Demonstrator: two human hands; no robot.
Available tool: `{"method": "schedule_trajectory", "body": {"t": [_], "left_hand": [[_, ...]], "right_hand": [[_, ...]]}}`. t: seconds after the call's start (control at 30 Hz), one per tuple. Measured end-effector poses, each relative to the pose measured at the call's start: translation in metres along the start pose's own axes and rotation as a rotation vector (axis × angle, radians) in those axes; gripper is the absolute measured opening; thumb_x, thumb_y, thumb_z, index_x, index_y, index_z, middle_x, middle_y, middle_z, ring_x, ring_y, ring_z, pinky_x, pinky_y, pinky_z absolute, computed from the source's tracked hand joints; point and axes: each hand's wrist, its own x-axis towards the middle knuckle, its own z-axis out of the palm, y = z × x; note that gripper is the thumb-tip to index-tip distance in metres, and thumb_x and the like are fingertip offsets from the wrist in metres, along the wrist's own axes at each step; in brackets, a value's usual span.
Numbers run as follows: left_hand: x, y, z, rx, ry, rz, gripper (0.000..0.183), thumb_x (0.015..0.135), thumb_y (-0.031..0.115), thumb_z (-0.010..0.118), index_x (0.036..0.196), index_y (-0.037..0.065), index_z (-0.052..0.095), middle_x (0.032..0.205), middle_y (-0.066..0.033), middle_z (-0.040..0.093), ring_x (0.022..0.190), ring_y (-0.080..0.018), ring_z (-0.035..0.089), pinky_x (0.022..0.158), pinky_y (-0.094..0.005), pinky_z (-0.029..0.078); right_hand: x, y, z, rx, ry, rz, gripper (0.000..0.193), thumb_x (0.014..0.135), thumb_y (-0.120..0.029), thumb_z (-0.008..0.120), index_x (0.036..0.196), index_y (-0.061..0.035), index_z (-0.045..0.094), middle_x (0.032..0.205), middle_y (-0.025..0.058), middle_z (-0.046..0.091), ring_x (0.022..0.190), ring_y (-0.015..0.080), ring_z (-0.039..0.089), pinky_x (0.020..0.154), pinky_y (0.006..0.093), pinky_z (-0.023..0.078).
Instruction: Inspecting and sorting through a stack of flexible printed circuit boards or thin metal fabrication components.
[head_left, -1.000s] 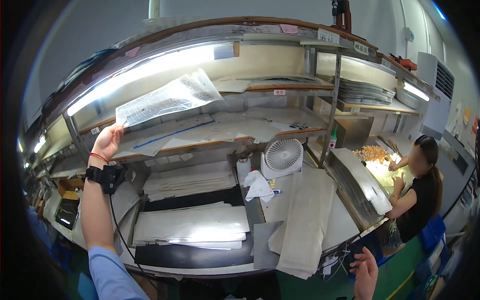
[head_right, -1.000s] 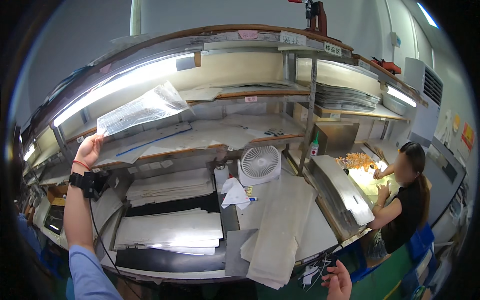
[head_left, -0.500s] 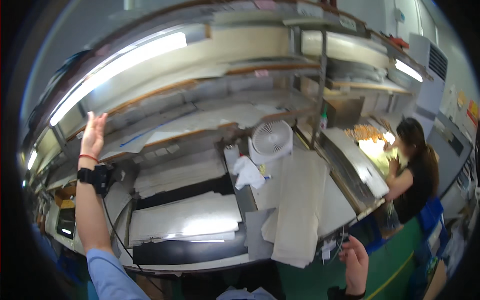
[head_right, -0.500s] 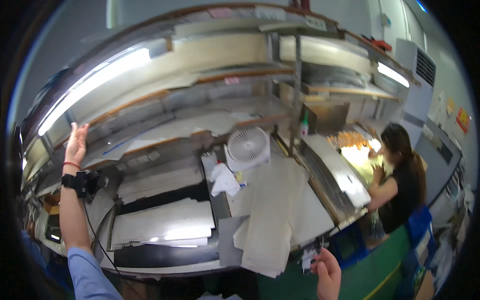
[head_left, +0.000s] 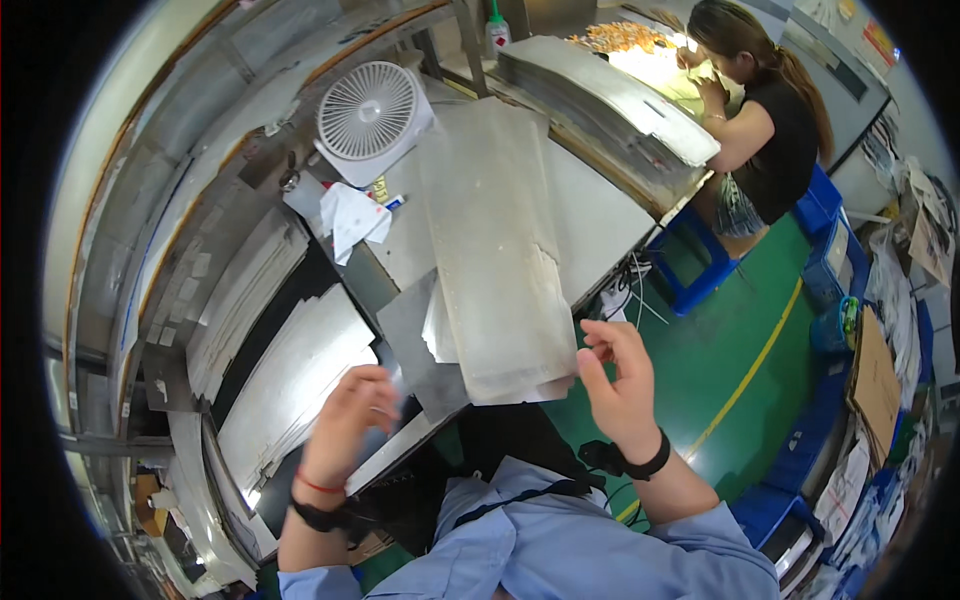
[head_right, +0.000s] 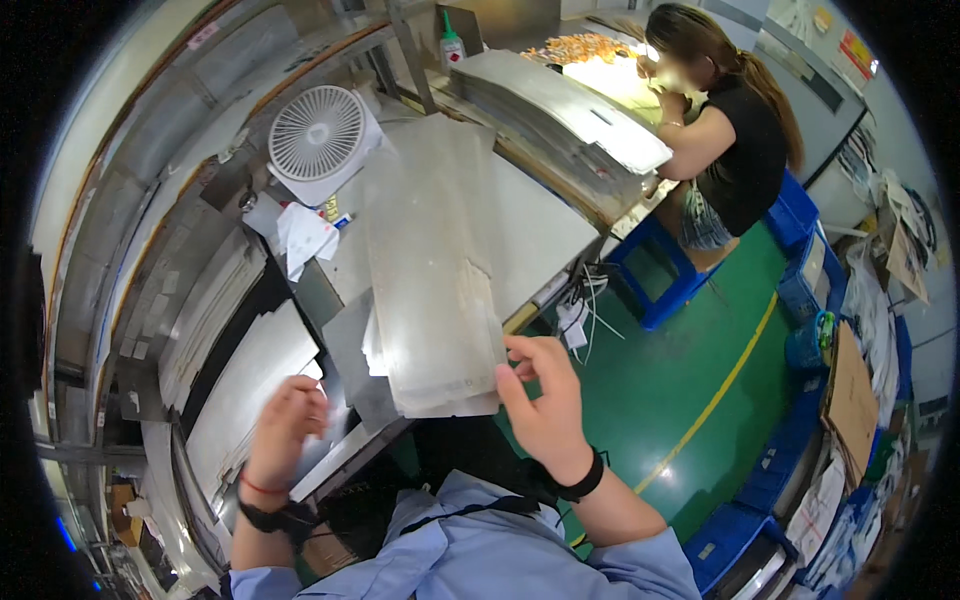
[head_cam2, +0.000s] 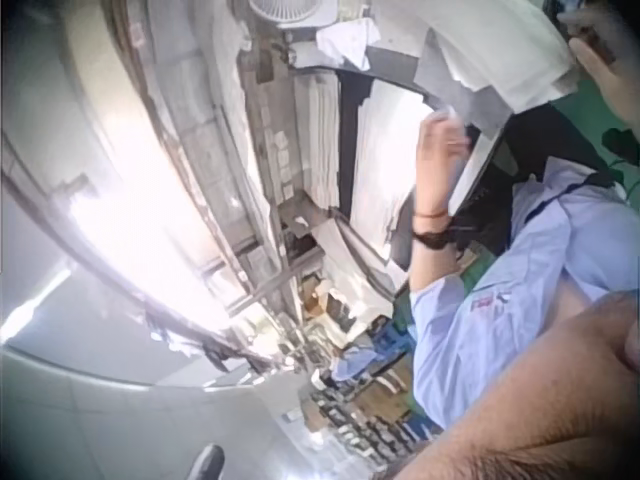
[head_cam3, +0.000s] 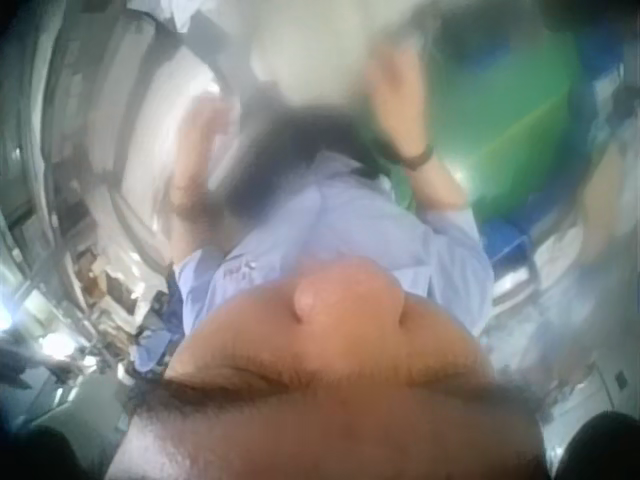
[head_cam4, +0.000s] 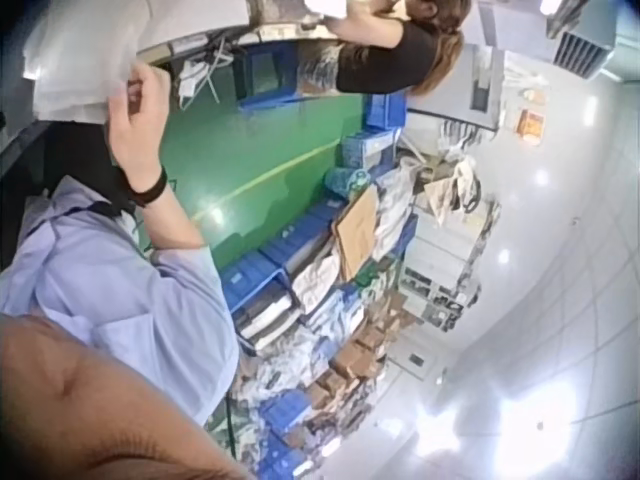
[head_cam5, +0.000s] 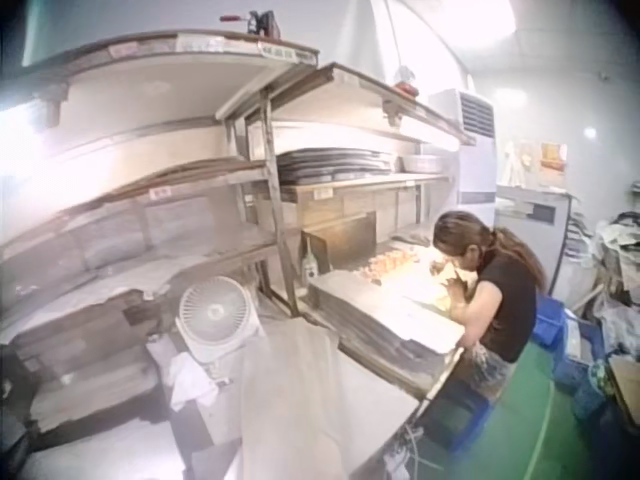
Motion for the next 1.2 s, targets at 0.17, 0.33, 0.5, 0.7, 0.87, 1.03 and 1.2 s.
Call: {"method": "schedule_trajectory", "body": {"t": [0.17, 0.33, 0.5, 0.7, 0.87, 1.03, 1.2], "left_hand": [[0.030, -0.019, 0.052, 0.199, -0.091, 0.091, 0.024, 0.100, 0.015, 0.046, 0.121, 0.003, 0.049, 0.106, -0.0070, 0.058, 0.085, -0.0114, 0.057, 0.070, -0.0235, 0.048], [0.049, -0.021, 0.077, 0.082, 0.058, 0.237, 0.040, 0.098, 0.012, 0.050, 0.134, 0.000, 0.041, 0.122, -0.0074, 0.049, 0.098, -0.0117, 0.051, 0.078, -0.0250, 0.046], [0.056, -0.040, 0.081, -0.027, -0.004, 0.272, 0.050, 0.099, 0.007, 0.045, 0.145, -0.003, 0.029, 0.135, -0.0131, 0.047, 0.124, -0.0202, 0.049, 0.098, -0.0310, 0.042], [0.050, -0.035, 0.086, -0.197, 0.098, 0.175, 0.050, 0.098, 0.008, 0.040, 0.144, -0.008, 0.027, 0.136, -0.0201, 0.047, 0.128, -0.0254, 0.047, 0.108, -0.0363, 0.037], [0.047, -0.031, 0.090, -0.255, 0.142, 0.163, 0.055, 0.099, 0.021, 0.039, 0.143, -0.010, 0.025, 0.142, -0.0261, 0.043, 0.132, -0.0279, 0.045, 0.111, -0.0381, 0.035], [0.046, -0.034, 0.085, -0.197, 0.106, 0.114, 0.068, 0.097, 0.037, 0.044, 0.143, -0.010, 0.026, 0.140, -0.0229, 0.046, 0.131, -0.0273, 0.046, 0.110, -0.0386, 0.034], [0.050, -0.038, 0.083, -0.237, 0.149, 0.071, 0.071, 0.094, 0.044, 0.048, 0.139, -0.010, 0.034, 0.134, -0.0202, 0.050, 0.125, -0.0266, 0.050, 0.107, -0.0388, 0.037]], "right_hand": [[-0.011, 0.000, 0.007, -0.297, -0.003, -0.191, 0.034, 0.078, -0.012, 0.072, 0.110, -0.0016, 0.063, 0.105, 0.0121, 0.057, 0.093, 0.0300, 0.054, 0.082, 0.0371, 0.044], [-0.014, -0.002, 0.016, -0.429, -0.102, -0.310, 0.041, 0.074, -0.020, 0.075, 0.110, -0.0056, 0.064, 0.113, 0.0085, 0.057, 0.101, 0.0304, 0.052, 0.090, 0.0411, 0.039], [-0.016, 0.007, 0.027, -0.515, -0.140, -0.333, 0.047, 0.072, -0.032, 0.074, 0.114, -0.0119, 0.067, 0.115, 0.0033, 0.060, 0.102, 0.0243, 0.051, 0.088, 0.0376, 0.035], [-0.008, 0.009, 0.026, -0.495, -0.174, -0.329, 0.044, 0.073, -0.037, 0.073, 0.110, -0.0142, 0.070, 0.114, 0.0007, 0.063, 0.100, 0.0195, 0.053, 0.092, 0.0390, 0.033], [-0.007, 0.011, 0.035, -0.464, -0.191, -0.371, 0.039, 0.077, -0.041, 0.069, 0.108, -0.0163, 0.070, 0.114, -0.0007, 0.064, 0.099, 0.0164, 0.056, 0.099, 0.0397, 0.028], [-0.004, 0.015, 0.036, -0.447, -0.205, -0.333, 0.040, 0.080, -0.039, 0.067, 0.113, -0.0165, 0.068, 0.118, -0.0006, 0.063, 0.104, 0.0157, 0.056, 0.103, 0.0399, 0.025], [-0.001, 0.017, 0.032, -0.439, -0.212, -0.353, 0.039, 0.080, -0.043, 0.068, 0.107, -0.0166, 0.071, 0.112, 0.0011, 0.066, 0.102, 0.0176, 0.059, 0.103, 0.0411, 0.025]]}}
